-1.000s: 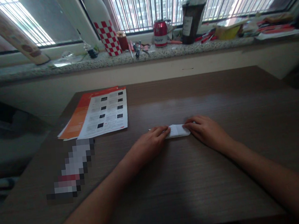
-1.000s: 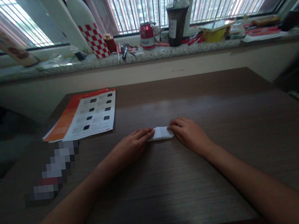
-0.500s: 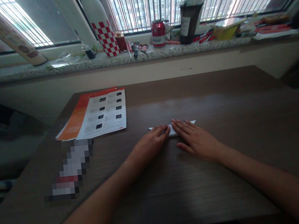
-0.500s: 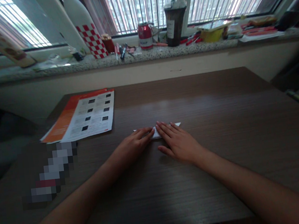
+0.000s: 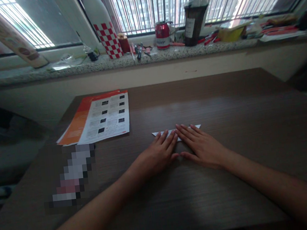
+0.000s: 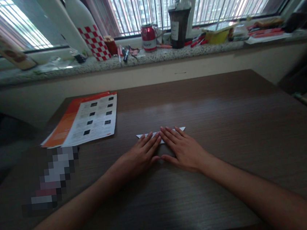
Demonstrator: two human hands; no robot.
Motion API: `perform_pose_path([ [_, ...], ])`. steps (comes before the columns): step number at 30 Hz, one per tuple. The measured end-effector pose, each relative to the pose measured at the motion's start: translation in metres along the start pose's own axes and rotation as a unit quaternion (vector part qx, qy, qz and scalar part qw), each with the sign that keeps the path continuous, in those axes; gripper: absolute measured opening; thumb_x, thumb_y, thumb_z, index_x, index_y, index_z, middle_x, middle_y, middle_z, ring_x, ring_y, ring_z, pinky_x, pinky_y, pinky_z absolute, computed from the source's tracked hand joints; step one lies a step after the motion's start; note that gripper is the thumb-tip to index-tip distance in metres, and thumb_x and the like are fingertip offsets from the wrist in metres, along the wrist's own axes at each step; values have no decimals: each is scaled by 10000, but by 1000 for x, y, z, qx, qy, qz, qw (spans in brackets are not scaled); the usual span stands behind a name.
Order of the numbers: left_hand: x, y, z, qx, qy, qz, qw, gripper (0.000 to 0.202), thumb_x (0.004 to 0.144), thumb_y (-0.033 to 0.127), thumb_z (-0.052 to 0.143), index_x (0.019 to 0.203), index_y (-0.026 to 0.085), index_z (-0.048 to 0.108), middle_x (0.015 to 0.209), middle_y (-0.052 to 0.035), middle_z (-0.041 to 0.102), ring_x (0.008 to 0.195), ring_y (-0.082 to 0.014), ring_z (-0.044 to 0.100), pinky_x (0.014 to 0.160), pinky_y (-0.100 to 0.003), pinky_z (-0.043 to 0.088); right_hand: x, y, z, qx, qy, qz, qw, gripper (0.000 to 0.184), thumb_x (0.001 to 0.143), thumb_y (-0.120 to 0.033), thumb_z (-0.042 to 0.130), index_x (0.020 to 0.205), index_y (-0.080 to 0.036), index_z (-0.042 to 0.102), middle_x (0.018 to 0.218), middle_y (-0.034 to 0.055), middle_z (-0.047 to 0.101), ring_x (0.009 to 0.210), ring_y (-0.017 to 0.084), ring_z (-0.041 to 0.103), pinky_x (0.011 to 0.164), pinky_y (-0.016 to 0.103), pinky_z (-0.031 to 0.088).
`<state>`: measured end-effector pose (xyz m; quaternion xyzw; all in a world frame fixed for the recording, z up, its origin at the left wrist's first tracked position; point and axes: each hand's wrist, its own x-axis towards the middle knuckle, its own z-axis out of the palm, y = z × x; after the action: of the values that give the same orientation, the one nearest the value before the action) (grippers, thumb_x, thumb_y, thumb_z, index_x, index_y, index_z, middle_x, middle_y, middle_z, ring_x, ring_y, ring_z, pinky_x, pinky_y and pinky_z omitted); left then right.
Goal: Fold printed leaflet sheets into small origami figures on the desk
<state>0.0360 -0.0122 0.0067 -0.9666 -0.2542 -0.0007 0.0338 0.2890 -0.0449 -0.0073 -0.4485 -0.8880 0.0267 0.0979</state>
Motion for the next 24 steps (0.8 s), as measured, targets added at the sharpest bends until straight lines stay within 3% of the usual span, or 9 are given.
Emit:
perform_pose_path([
  [5, -6, 0, -2, -39, -11, 6, 999, 709, 1148, 516, 312, 1676, 47, 243, 1733, -232, 206, 1605, -410, 210, 1283, -562, 268, -1, 0, -2, 4, -5, 0, 1000, 905, 1051, -702, 382, 1705, -216, -13, 1741, 118, 223, 1604, 299, 267, 1305, 508, 270],
  [16, -9, 1, -1, -87, 17, -4, 996, 739, 1118, 579, 384, 1686, 133, 224, 1726, -211, 262, 1607, -388, 227, 1289, -554, 253, -2, 1, -3, 22, -2, 2, 1000, 857, 1061, -685, 379, 1715, -255, 30, 1745, 104, 239, 1607, 287, 266, 1298, 529, 277],
  [24, -7, 2, -3, -94, 12, -6, 995, 682, 1128, 518, 404, 1673, 135, 259, 1722, -215, 270, 1601, -407, 232, 1283, -576, 255, -2, 1, -3, 14, -10, 10, 1000, 863, 1063, -674, 394, 1715, -261, 8, 1747, 95, 223, 1610, 289, 254, 1305, 529, 272],
])
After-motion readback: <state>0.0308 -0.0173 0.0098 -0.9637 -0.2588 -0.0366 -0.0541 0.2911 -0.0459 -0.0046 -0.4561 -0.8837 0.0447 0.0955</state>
